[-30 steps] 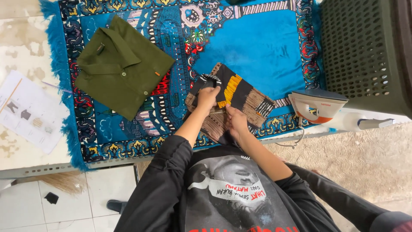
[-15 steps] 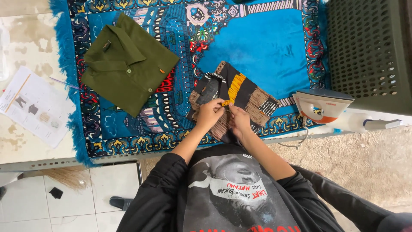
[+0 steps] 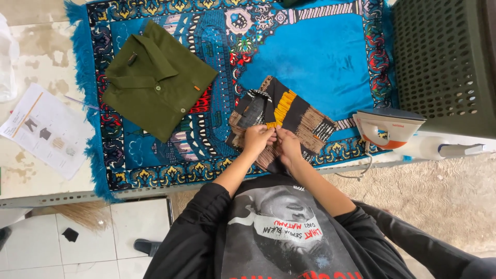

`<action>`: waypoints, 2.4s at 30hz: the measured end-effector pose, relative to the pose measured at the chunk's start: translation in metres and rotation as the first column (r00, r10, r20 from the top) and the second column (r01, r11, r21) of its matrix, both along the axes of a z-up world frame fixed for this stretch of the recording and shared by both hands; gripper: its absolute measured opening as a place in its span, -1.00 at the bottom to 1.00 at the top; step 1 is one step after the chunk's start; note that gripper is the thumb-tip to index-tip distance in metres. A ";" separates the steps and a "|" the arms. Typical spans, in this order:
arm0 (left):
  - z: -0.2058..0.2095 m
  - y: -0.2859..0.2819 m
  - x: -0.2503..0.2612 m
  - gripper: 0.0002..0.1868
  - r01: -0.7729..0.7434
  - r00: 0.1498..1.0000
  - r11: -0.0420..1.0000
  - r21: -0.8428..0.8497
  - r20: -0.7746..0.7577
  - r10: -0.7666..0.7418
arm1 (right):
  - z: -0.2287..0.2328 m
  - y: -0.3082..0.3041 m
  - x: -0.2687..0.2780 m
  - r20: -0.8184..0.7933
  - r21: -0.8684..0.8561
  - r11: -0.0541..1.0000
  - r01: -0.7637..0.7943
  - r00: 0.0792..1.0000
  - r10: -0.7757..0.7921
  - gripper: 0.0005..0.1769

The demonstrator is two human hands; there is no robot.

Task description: The person folds a green shirt and a patterned shirt on a table, then retrieves a colorful patterned cloth from a laundry basket. They spray the cloth with water and iron it on the table using an electric iron.

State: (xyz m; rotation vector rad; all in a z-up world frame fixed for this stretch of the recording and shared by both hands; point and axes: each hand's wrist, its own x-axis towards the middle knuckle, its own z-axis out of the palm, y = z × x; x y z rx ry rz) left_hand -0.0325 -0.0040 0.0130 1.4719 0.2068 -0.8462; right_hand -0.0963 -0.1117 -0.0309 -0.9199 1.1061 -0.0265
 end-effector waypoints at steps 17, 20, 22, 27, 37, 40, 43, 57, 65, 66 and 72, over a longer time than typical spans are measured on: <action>-0.018 0.000 0.000 -0.47 -0.046 0.996 0.998 -0.037 -0.076 0.043 | 0.002 -0.002 -0.002 0.072 0.065 0.998 -0.007 0.997 0.002 -0.78; -0.017 0.001 0.004 -0.50 -0.027 0.998 1.000 -0.013 -0.052 0.026 | 0.007 -0.003 -0.001 0.063 0.035 0.999 -0.019 0.998 0.016 -0.79; -0.019 0.002 0.008 -0.53 -0.013 1.000 1.000 0.013 -0.026 0.014 | 0.009 -0.003 0.000 0.059 0.031 0.999 -0.025 0.998 0.023 -0.79; -0.018 0.006 0.017 -0.55 -0.008 0.999 0.981 0.194 0.032 0.002 | 0.022 -0.002 0.001 0.056 0.043 0.999 0.010 0.998 -0.012 -0.80; -0.055 0.008 0.005 -0.74 0.043 0.983 0.986 0.160 0.169 -0.070 | 0.007 -0.002 -0.001 0.039 0.018 1.000 0.013 0.999 -0.014 -0.79; -0.030 0.014 0.007 -0.69 0.048 0.980 0.988 0.148 0.187 -0.075 | 0.016 0.000 -0.004 0.009 -0.023 0.999 0.023 1.000 -0.023 -0.77; 0.010 0.032 0.007 -0.62 0.006 0.938 0.922 0.387 0.317 -0.139 | -0.009 -0.015 -0.024 -0.011 -0.202 0.977 0.072 0.997 -0.076 -0.72; -0.040 0.116 -0.019 -0.50 -0.088 0.743 0.672 0.735 0.498 -0.447 | 0.003 -0.055 -0.134 -0.420 -0.664 0.675 -0.322 0.907 0.019 -0.43; -0.014 0.097 -0.009 -0.59 -0.140 0.984 0.901 0.411 0.156 0.081 | -0.055 -0.079 -0.137 -0.337 -0.525 0.825 -0.211 0.941 0.026 -0.69; 0.003 0.094 -0.009 -0.48 -0.340 0.937 0.921 0.191 -0.022 0.350 | -0.062 -0.082 -0.139 -0.243 -0.486 0.864 -0.132 0.970 0.011 -0.78; -0.013 0.108 -0.017 -0.43 -0.489 0.871 0.869 0.080 -0.016 0.492 | 0.071 -0.034 -0.109 -0.011 -0.362 0.932 0.009 1.000 -0.014 -0.80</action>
